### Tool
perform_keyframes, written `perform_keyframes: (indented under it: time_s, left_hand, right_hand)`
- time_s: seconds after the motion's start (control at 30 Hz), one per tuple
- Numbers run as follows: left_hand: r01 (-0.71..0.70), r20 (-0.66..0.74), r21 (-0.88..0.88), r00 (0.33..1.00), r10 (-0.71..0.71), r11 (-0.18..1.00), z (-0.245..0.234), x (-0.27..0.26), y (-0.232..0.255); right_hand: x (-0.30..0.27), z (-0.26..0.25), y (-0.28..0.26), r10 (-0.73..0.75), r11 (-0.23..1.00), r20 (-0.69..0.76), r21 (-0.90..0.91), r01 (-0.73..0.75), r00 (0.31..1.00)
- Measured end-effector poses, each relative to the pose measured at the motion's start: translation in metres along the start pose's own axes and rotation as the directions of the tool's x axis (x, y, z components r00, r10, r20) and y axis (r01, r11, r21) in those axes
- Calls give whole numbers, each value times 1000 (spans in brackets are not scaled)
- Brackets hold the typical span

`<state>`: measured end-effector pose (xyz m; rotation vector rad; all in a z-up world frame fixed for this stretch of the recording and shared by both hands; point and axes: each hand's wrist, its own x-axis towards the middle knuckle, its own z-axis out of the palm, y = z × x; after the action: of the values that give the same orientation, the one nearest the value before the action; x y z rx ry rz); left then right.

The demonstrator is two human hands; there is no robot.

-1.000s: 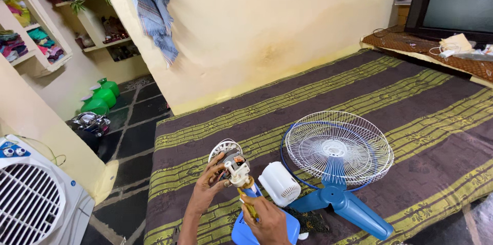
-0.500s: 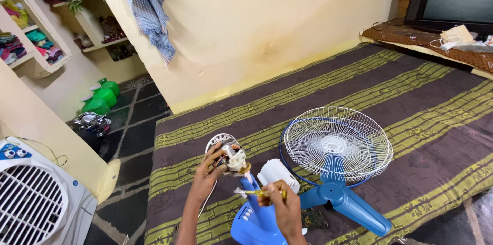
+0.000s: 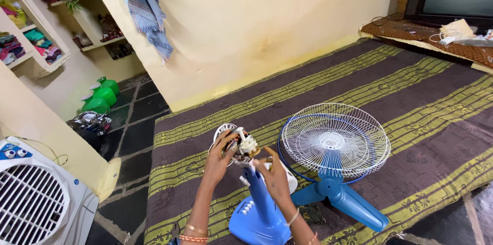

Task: The person works on the motor housing of a blue table fan placed on a bed, using a screwdriver to unscrew and manipulate the motor assembly while holding the housing steady. The fan's blade guard and base remain on the bed as the person works on the motor components.

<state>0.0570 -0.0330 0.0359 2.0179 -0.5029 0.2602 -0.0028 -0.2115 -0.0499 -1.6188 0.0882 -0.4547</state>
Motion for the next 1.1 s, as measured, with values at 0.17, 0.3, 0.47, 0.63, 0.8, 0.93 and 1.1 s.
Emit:
perform_keyframes:
  time_s: [0.17,0.3,0.47,0.63,0.8,0.93,1.1]
  left_hand:
    - [23,21,73,999,-25,997,9,9,9]
    - [68,14,144,997,-71,987,12,14,14]
    - [33,32,169,999,-39,985,14,19,13]
    - [45,40,173,998,-53,984,15,21,14]
    - [46,43,179,998,-55,983,17,22,18]
    - [103,55,202,992,-116,974,17,23,22]
    - [38,34,237,998,-48,971,19,20,26]
  right_hand:
    - [24,1,-26,-184,972,-34,-154,177,982]
    - [29,-5,-37,-121,960,-24,-256,111,992]
    - [33,-10,-34,-144,931,29,-334,146,989]
    - [37,-12,-26,-289,879,36,-385,280,957]
    - [42,-22,-24,-396,795,109,-456,400,912]
    - [52,-23,-20,-563,608,197,-560,564,803]
    - [55,-20,-12,-618,562,160,-594,575,769]
